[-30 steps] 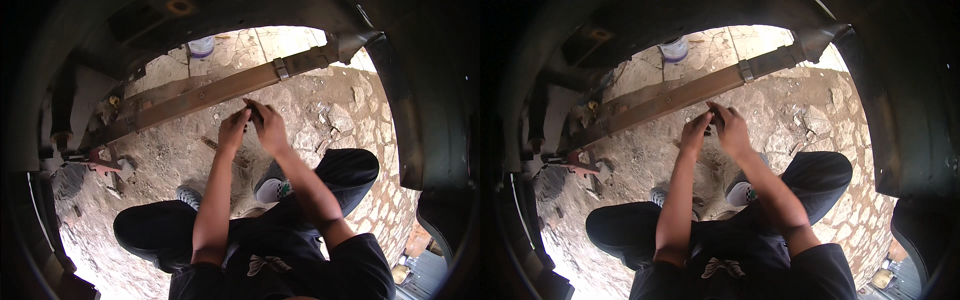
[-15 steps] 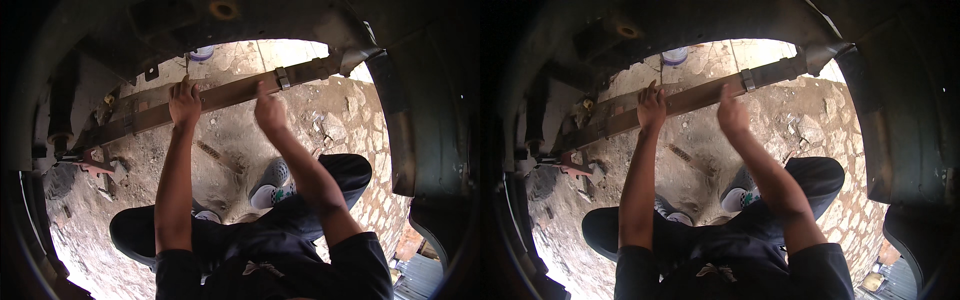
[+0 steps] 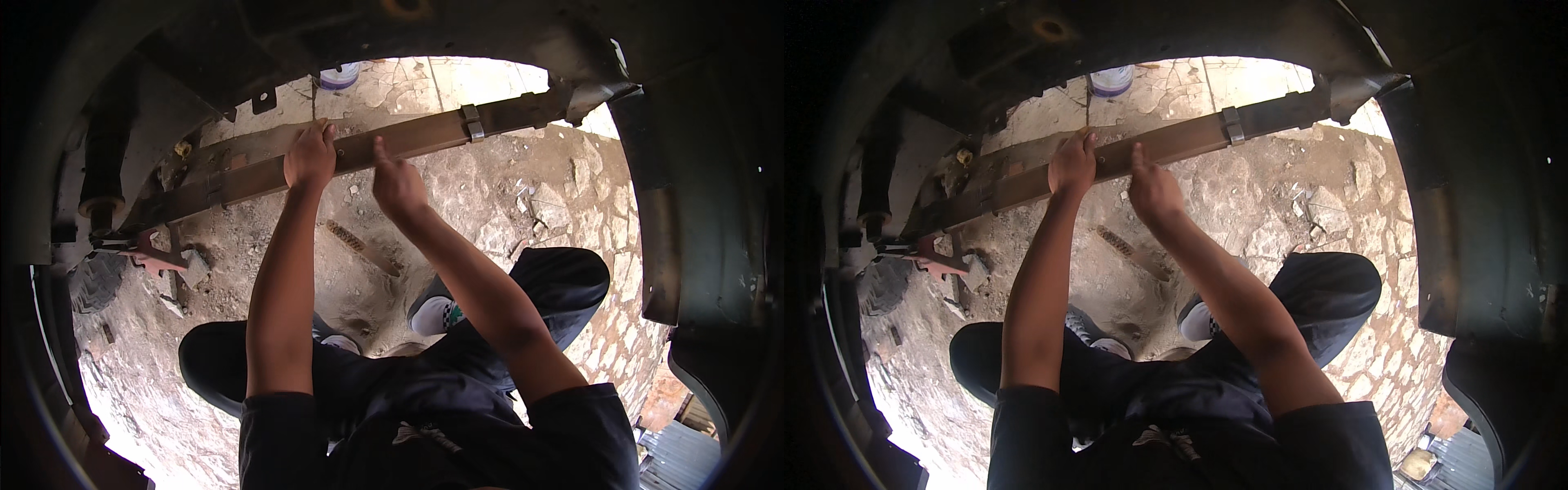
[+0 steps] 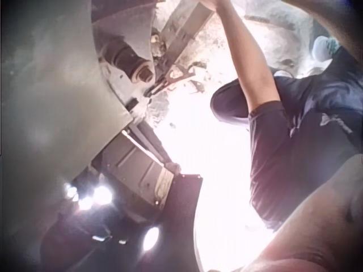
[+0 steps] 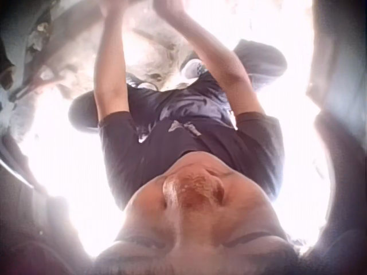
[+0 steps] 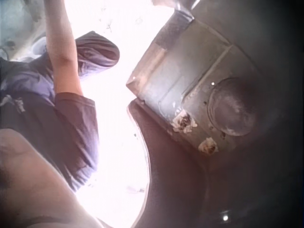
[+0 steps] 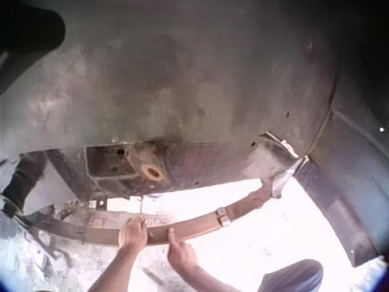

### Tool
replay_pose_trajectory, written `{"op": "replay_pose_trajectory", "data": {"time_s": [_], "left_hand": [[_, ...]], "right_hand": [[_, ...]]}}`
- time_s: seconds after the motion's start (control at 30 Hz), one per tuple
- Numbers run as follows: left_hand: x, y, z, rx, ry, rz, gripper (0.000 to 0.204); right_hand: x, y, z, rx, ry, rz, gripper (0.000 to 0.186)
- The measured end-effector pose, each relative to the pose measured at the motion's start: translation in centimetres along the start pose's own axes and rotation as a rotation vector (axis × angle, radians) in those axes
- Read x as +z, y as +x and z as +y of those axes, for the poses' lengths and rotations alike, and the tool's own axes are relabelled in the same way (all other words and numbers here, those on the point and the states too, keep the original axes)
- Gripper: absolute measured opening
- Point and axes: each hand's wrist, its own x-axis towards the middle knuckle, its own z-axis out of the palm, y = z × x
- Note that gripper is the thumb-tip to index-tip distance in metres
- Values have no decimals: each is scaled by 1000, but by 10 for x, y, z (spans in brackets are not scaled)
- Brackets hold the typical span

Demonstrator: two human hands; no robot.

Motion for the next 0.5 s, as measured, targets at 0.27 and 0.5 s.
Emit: {"op": "replay_pose_trajectory", "data": {"time_s": [0.27,0.5], "left_hand": [[-12,-7,-1,-124,18,-14,40],[-6,-4,2,-69,19,20,41]], "right_hand": [[-80,6,66,124,-340,83,42],[-23,16,3,-21,-151,-45,54]]}}
